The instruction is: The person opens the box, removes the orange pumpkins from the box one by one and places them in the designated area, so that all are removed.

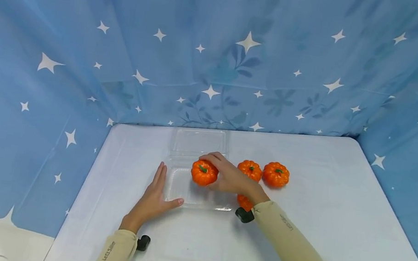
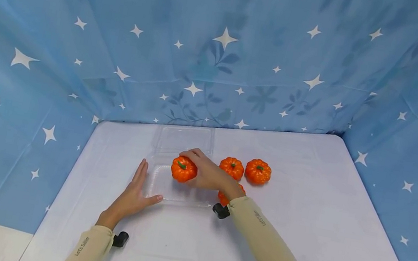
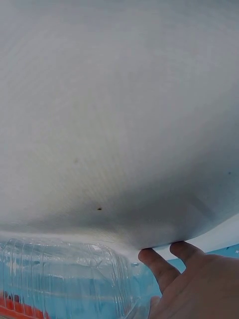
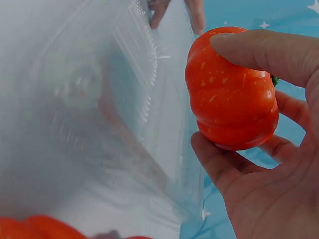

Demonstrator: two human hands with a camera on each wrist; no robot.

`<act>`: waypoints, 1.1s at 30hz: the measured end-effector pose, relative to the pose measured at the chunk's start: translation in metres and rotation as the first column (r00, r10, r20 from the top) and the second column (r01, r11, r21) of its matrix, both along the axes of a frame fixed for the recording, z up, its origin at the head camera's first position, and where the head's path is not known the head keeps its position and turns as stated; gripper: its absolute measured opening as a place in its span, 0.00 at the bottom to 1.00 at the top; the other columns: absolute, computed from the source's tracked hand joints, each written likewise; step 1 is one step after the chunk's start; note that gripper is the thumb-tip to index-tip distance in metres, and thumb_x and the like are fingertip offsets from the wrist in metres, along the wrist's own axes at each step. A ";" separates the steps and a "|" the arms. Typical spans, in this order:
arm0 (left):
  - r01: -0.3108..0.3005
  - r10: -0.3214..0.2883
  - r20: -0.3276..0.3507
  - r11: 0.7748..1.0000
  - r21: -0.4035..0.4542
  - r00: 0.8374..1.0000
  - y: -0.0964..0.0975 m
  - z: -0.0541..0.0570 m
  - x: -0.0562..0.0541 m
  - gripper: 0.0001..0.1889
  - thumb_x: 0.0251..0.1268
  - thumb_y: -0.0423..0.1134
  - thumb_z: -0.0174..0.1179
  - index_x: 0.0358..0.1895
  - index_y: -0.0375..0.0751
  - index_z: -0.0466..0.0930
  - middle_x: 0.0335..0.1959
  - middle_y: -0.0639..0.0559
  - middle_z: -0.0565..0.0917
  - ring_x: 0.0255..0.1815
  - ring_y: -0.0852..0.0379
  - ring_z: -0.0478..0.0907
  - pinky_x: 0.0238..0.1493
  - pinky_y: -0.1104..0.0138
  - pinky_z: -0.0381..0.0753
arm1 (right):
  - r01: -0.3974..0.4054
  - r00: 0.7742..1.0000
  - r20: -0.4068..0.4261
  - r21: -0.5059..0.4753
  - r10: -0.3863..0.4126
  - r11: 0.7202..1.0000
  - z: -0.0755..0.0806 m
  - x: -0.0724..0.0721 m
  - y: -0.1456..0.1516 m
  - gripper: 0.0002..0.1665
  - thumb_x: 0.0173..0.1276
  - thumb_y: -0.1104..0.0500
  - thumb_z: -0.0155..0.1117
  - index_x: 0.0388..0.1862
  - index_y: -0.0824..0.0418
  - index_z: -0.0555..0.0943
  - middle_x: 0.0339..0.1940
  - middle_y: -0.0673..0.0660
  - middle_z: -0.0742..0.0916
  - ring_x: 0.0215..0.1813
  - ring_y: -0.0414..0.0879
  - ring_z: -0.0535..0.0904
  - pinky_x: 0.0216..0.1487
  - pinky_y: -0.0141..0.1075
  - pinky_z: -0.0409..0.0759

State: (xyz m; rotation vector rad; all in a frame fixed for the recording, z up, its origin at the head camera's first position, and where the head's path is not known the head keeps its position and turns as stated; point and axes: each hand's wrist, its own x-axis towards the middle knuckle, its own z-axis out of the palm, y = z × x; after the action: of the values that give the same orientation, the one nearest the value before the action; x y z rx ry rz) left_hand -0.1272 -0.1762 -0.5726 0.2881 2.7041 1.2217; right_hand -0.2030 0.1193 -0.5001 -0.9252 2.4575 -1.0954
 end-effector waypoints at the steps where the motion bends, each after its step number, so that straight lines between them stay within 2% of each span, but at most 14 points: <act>1: -0.001 0.001 0.002 1.000 0.002 1.000 0.000 0.001 0.001 0.67 0.64 0.61 0.75 0.89 0.41 0.32 0.90 0.53 0.29 0.88 0.36 0.41 0.81 0.36 0.50 | 0.006 1.000 0.000 -0.004 -0.006 1.000 0.000 0.000 0.002 0.46 0.66 0.60 0.79 0.80 0.52 0.69 0.75 0.56 0.71 0.73 0.55 0.72 0.72 0.55 0.76; 8: -0.001 0.001 0.003 1.000 0.007 1.000 -0.001 0.001 0.001 0.67 0.64 0.61 0.75 0.89 0.42 0.31 0.90 0.53 0.29 0.88 0.36 0.40 0.81 0.36 0.49 | 0.053 0.998 0.017 -0.026 -0.052 0.998 0.001 0.004 0.017 0.46 0.65 0.61 0.78 0.80 0.49 0.68 0.77 0.57 0.68 0.73 0.57 0.72 0.71 0.58 0.77; 13: 0.005 -0.005 -0.010 1.000 0.006 1.000 -0.001 0.000 0.000 0.67 0.64 0.61 0.75 0.89 0.41 0.31 0.90 0.53 0.29 0.88 0.37 0.40 0.81 0.36 0.50 | 0.104 0.994 0.039 -0.034 -0.103 0.994 0.004 0.009 0.025 0.46 0.66 0.56 0.79 0.79 0.46 0.68 0.77 0.56 0.68 0.72 0.58 0.72 0.69 0.60 0.78; 24: 0.005 -0.005 -0.009 1.000 0.010 1.000 -0.001 0.001 0.001 0.67 0.65 0.60 0.74 0.89 0.41 0.30 0.90 0.51 0.29 0.88 0.37 0.39 0.81 0.36 0.49 | 0.218 0.976 0.020 -0.035 -0.217 0.975 0.009 0.019 0.047 0.47 0.65 0.46 0.81 0.79 0.42 0.68 0.74 0.52 0.70 0.69 0.56 0.73 0.64 0.61 0.80; 33: 0.004 -0.004 -0.030 1.000 0.010 1.000 -0.001 -0.002 0.002 0.67 0.65 0.60 0.75 0.89 0.41 0.30 0.90 0.51 0.30 0.88 0.37 0.39 0.80 0.35 0.51 | 0.257 0.966 0.004 -0.074 -0.257 0.964 0.012 0.025 0.062 0.47 0.65 0.45 0.81 0.79 0.45 0.68 0.73 0.55 0.70 0.69 0.58 0.73 0.63 0.64 0.80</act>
State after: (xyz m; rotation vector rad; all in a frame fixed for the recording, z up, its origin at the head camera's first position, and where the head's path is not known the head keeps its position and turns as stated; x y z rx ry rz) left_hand -0.1256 -0.1769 -0.5743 0.3156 2.7221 1.2405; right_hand -0.1780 0.1813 -0.4878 -0.6400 2.6114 -1.2761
